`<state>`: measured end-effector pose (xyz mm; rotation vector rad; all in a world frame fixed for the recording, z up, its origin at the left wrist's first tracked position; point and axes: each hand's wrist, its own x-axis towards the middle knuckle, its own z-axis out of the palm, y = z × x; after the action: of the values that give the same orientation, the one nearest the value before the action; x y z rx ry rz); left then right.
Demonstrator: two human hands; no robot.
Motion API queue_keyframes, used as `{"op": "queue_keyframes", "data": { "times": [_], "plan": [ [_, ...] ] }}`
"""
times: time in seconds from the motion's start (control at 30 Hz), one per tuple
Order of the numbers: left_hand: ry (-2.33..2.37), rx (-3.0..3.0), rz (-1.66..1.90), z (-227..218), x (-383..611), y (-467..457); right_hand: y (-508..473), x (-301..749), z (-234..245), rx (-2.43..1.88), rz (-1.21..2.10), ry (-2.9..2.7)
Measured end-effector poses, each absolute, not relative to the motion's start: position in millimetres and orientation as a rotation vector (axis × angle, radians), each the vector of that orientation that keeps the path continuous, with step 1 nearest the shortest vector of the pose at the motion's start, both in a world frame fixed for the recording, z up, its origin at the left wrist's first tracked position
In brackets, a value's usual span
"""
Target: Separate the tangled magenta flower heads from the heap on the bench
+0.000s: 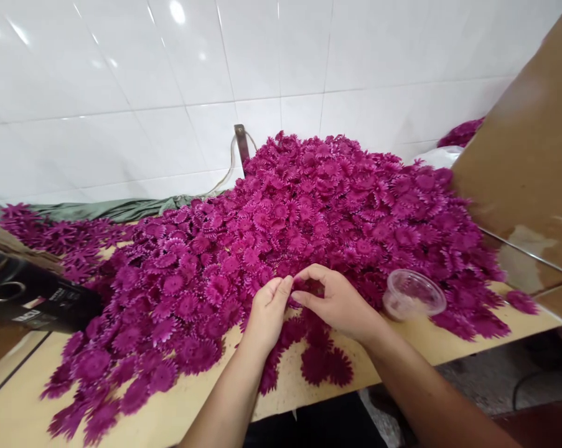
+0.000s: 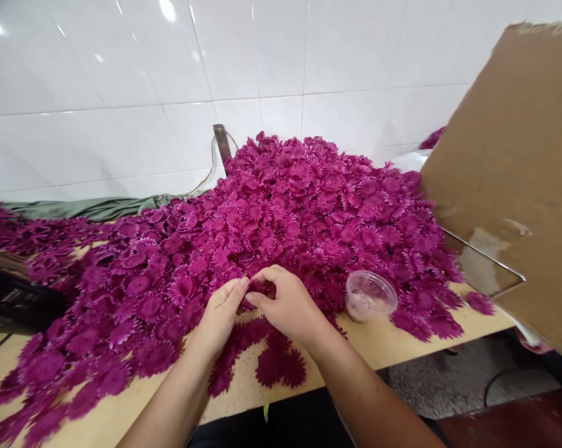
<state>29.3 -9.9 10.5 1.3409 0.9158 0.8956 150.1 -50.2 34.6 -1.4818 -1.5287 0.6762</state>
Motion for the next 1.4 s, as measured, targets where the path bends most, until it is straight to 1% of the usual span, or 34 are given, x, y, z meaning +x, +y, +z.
{"op": "queue_keyframes", "data": {
  "times": [0.27, 0.47, 0.67, 0.73, 0.87, 0.93, 1.07, 1.13, 1.23, 1.4],
  "plan": [
    [0.967, 1.545, 0.903, 16, 27, -14, -24, 150, 27, -1.531, 0.447, -1.299],
    [0.904, 1.407, 0.867, 17, 20, -20, 11, 179, 37, -1.515, 0.268, -0.994],
    [0.977, 1.286, 0.946, 19, 21, -11, 9, 188, 40, -1.629, 0.017, -1.238],
    [1.006, 1.310, 0.961, 18, 22, -9, -8, 176, 42, -1.573, 0.040, -1.366],
    [1.048, 1.273, 0.987, 13, 25, -7, -42, 147, 44, -1.505, 0.383, -1.649],
    [1.060, 1.241, 0.955, 11, 25, -6, -49, 139, 42, -1.528, 0.482, -1.677],
    [1.064, 1.271, 0.942, 9, 24, -6, -45, 139, 36, -1.534, 0.579, -1.659],
    [1.043, 1.300, 0.962, 9, 24, -7, -42, 140, 33, -1.585, 0.543, -1.670],
    [1.008, 1.386, 0.960, 10, 23, -11, -40, 139, 31, -1.676, 0.396, -1.639],
    [1.001, 1.433, 0.949, 14, 22, -21, -25, 146, 33, -1.674, 0.250, -1.503]
  ]
}}
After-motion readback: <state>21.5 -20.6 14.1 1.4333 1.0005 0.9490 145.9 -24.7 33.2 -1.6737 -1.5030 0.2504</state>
